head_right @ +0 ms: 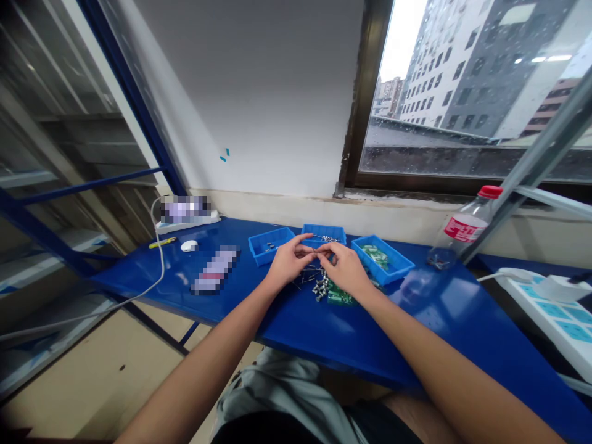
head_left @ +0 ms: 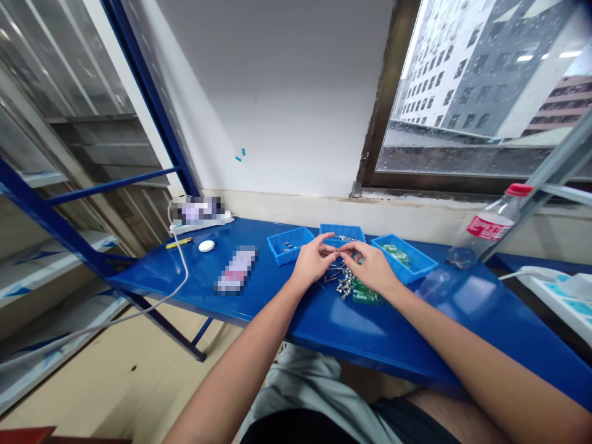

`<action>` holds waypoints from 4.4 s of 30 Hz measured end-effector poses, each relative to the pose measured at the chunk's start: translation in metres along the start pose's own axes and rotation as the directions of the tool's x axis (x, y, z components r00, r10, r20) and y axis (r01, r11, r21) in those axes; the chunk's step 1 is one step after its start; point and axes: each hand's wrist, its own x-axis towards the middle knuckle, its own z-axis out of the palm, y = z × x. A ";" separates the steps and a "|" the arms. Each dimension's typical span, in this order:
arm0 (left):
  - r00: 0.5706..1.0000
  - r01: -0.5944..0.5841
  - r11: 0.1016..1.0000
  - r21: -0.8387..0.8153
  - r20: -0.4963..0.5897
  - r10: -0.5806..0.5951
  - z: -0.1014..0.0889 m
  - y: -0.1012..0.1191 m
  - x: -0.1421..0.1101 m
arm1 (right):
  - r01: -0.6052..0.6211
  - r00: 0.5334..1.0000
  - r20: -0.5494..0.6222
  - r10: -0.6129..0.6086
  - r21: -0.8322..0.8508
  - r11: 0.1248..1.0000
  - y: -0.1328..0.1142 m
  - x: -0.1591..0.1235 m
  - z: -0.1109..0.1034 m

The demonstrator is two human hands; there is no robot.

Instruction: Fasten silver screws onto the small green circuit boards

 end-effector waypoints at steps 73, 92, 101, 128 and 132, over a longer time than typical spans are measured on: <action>0.997 0.026 0.975 -0.220 -0.065 -0.042 -0.001 -0.007 0.006 | -0.005 1.000 0.020 0.006 -0.001 1.000 0.002 0.004 0.002; 0.996 0.084 0.990 -0.117 0.024 -0.081 -0.002 0.002 0.000 | -0.001 1.000 0.020 0.002 -0.012 1.000 0.001 0.004 0.001; 1.000 -0.015 0.995 0.096 0.014 0.013 -0.003 0.006 -0.002 | -0.161 0.986 0.054 0.159 0.045 0.986 -0.004 0.003 -0.004; 0.999 0.005 0.998 -0.061 -0.043 -0.008 -0.003 0.005 0.001 | -0.071 0.992 0.112 0.064 0.065 0.995 -0.001 0.003 -0.001; 0.995 0.077 0.990 -0.118 0.065 -0.070 -0.003 0.009 0.002 | -0.068 0.997 0.046 0.066 0.033 0.997 0.001 0.003 -0.002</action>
